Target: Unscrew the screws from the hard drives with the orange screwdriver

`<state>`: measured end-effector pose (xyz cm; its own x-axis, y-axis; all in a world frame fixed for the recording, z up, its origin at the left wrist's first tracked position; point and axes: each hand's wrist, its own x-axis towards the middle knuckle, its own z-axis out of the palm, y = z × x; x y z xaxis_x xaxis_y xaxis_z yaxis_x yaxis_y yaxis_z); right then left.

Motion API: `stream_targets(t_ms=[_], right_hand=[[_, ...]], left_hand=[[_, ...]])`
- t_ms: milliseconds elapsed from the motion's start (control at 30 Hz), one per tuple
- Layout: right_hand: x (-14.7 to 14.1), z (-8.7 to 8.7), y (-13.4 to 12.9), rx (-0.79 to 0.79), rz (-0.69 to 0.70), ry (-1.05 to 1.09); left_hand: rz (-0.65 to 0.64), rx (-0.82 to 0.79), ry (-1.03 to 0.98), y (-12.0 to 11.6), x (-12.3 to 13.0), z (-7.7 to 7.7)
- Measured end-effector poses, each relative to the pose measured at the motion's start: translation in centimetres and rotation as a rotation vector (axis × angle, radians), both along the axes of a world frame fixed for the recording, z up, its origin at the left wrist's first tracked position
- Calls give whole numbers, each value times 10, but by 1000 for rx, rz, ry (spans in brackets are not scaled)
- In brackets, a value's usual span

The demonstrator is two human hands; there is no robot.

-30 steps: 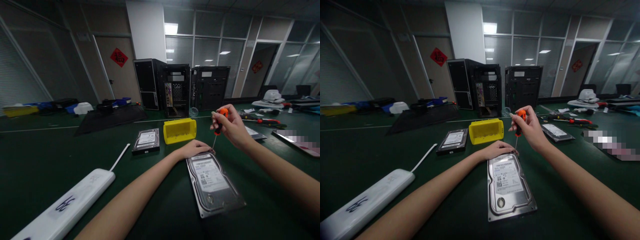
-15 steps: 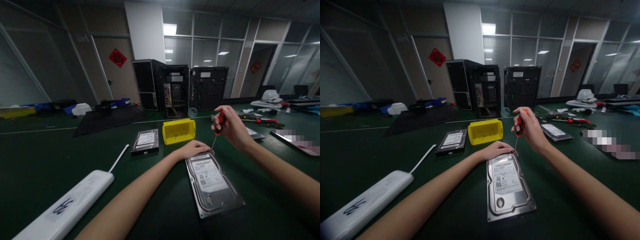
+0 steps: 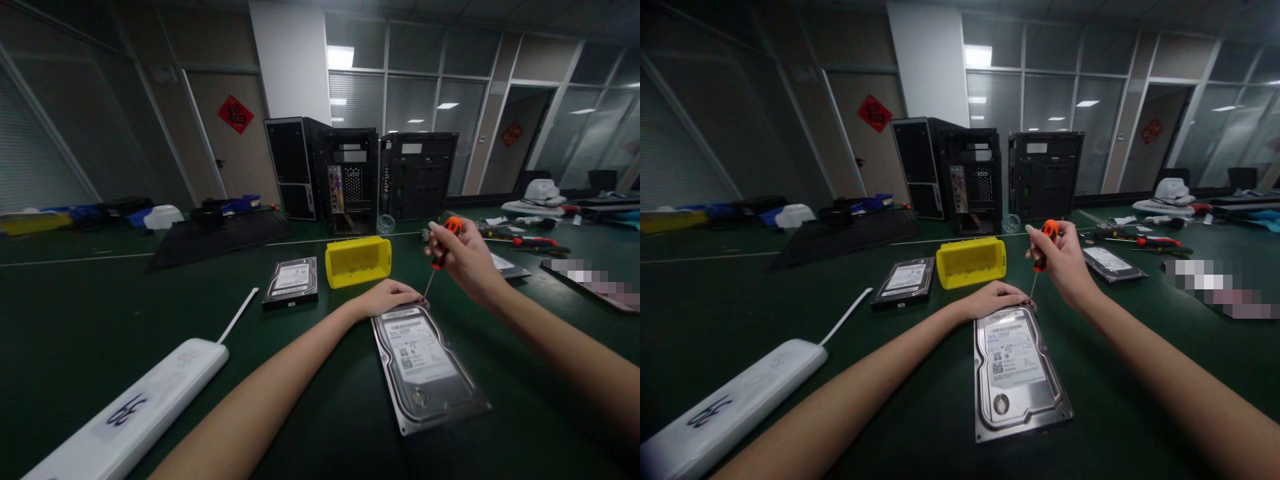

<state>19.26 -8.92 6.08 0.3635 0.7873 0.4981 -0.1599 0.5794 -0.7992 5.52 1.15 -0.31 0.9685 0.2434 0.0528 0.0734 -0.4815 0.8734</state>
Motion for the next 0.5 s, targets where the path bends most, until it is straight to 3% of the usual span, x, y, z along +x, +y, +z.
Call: stream_targets(t_ms=[167,500], right_hand=[[-1,0,-3,-20,100,12],[-5,-2,-3,17,81,-82]], left_hand=[[4,-9,8,0,-1,1],[-11,-19,-4,1,0,-2]])
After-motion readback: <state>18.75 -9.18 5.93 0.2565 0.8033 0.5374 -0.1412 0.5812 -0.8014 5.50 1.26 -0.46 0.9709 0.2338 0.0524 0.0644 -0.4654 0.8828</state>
